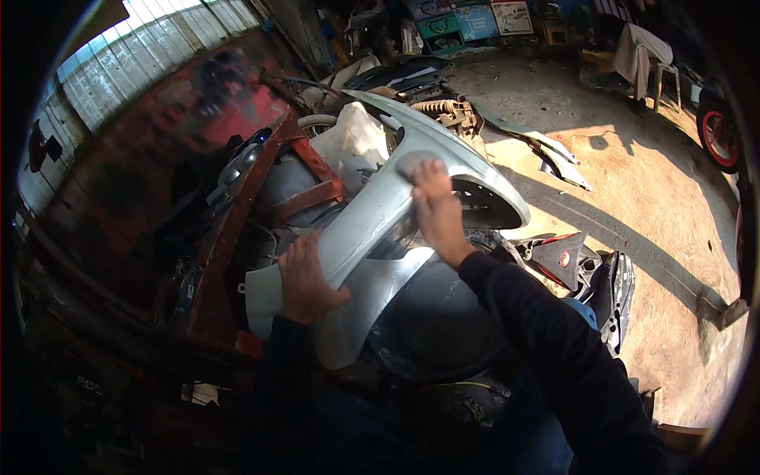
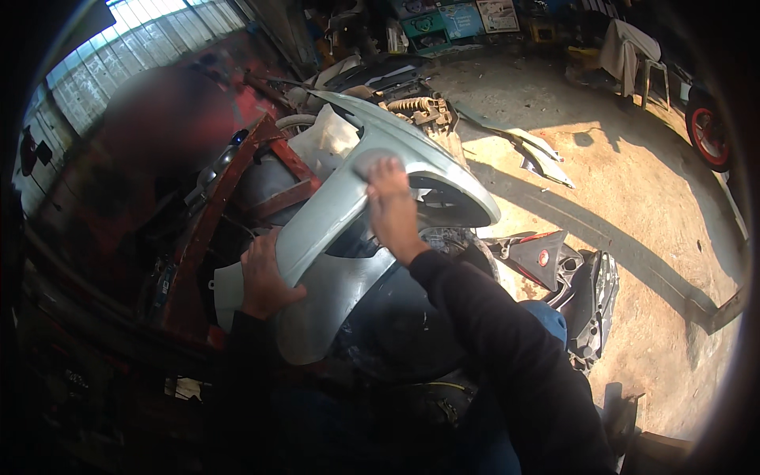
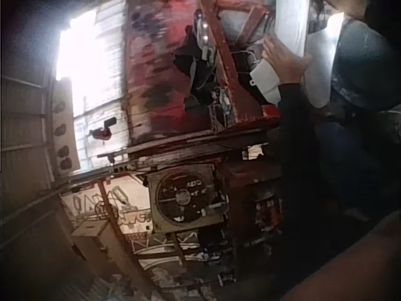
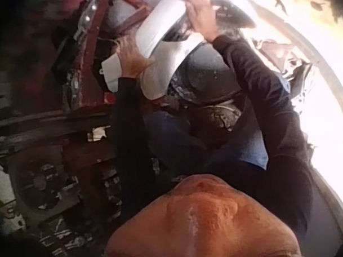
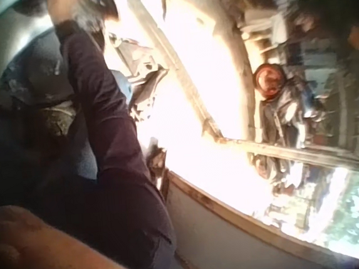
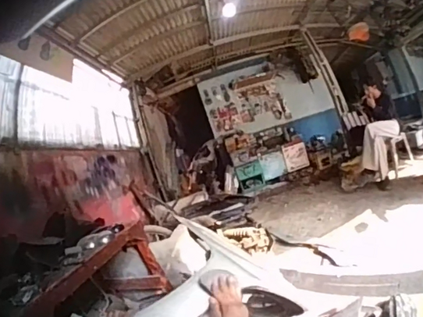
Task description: The person sands a plastic motorcycle panel by hand using a circular sanding pad, rubbing the surface repeatedly and checking the texture with their fingers.
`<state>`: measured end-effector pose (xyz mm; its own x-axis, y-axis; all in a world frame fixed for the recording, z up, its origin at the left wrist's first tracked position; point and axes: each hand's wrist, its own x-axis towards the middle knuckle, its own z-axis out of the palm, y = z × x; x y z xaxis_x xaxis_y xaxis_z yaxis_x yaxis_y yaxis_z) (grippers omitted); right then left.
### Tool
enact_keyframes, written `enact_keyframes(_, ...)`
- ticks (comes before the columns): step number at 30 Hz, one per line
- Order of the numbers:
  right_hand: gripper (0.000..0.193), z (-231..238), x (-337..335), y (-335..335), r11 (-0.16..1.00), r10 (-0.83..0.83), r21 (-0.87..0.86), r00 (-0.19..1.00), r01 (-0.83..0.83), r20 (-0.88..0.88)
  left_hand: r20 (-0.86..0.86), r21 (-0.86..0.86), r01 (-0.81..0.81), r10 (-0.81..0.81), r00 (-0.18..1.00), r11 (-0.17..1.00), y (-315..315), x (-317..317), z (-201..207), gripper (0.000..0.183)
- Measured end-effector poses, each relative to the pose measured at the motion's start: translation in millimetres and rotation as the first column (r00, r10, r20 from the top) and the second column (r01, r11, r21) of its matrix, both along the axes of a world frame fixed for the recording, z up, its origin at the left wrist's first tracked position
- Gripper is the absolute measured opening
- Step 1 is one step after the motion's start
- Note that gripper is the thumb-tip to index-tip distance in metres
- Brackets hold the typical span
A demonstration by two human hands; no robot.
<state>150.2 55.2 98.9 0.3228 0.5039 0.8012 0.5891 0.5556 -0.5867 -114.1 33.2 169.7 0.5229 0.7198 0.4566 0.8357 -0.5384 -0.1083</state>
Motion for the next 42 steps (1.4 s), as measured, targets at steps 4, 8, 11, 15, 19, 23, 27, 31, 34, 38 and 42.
enact_keyframes(4,0.034,-1.6,23.1,-0.9,0.996,0.085,-0.022,0.995,-0.086,-0.053,-0.008,0.017,0.034,-0.034,0.999,0.999,-3.3,5.8,-3.1,0.102)
enact_keyframes(8,0.035,-8.1,-0.7,-7.3,0.998,0.013,-0.063,1.0,-0.014,-0.019,-0.018,0.028,0.009,-0.009,1.0,1.0,-8.8,2.2,-2.4,0.102)
enact_keyframes(11,0.036,-5.2,18.5,-1.5,0.999,0.001,-0.044,1.0,-0.002,-0.008,-0.017,-0.006,-0.002,0.002,1.0,1.0,-12.3,4.1,1.3,0.101)
enact_keyframes(15,0.039,-13.6,17.8,-7.8,0.989,-0.093,-0.129,0.984,0.074,-0.155,-0.011,0.035,0.0,0.001,1.0,0.999,-16.1,7.7,0.8,0.099)
enact_keyframes(19,0.039,-3.9,27.2,-1.3,0.991,-0.091,-0.119,0.962,0.062,-0.257,-0.003,0.014,-0.004,0.004,1.0,1.0,-21.2,16.3,3.9,0.099)
enact_keyframes(23,0.036,16.7,1.8,-19.4,0.959,0.265,-0.192,0.905,-0.21,0.333,-0.003,0.021,-0.031,0.031,0.999,0.999,-22.9,5.1,-1.9,0.1)
enact_keyframes(27,0.032,20.8,65.1,30.5,0.992,-0.084,0.11,0.959,0.056,0.27,-0.012,0.015,-0.002,0.002,1.0,1.0,-33.1,25.5,0.4,0.1)
enact_keyframes(31,0.03,28.3,17.7,-5.7,0.939,0.322,-0.051,0.816,-0.341,0.48,-0.015,-0.03,-0.069,0.068,0.998,0.997,-45.3,11.5,-0.7,0.098)
enact_keyframes(34,0.028,24.8,58.0,15.4,1.0,-0.011,0.003,0.956,0.011,0.294,-0.011,-0.021,-0.022,0.022,1.0,1.0,-49.1,34.1,0.5,0.098)
enact_keyframes(38,0.028,28.2,13.2,-13.7,0.955,0.296,-0.106,0.864,-0.277,0.408,-0.007,-0.028,-0.077,0.077,0.997,0.997,-46.4,20.8,-5.3,0.099)
enact_keyframes(42,0.034,13.6,47.7,8.2,0.991,-0.133,0.031,0.959,0.13,0.251,-0.002,0.017,0.009,-0.009,1.0,1.0,-39.0,32.5,-4.1,0.098)
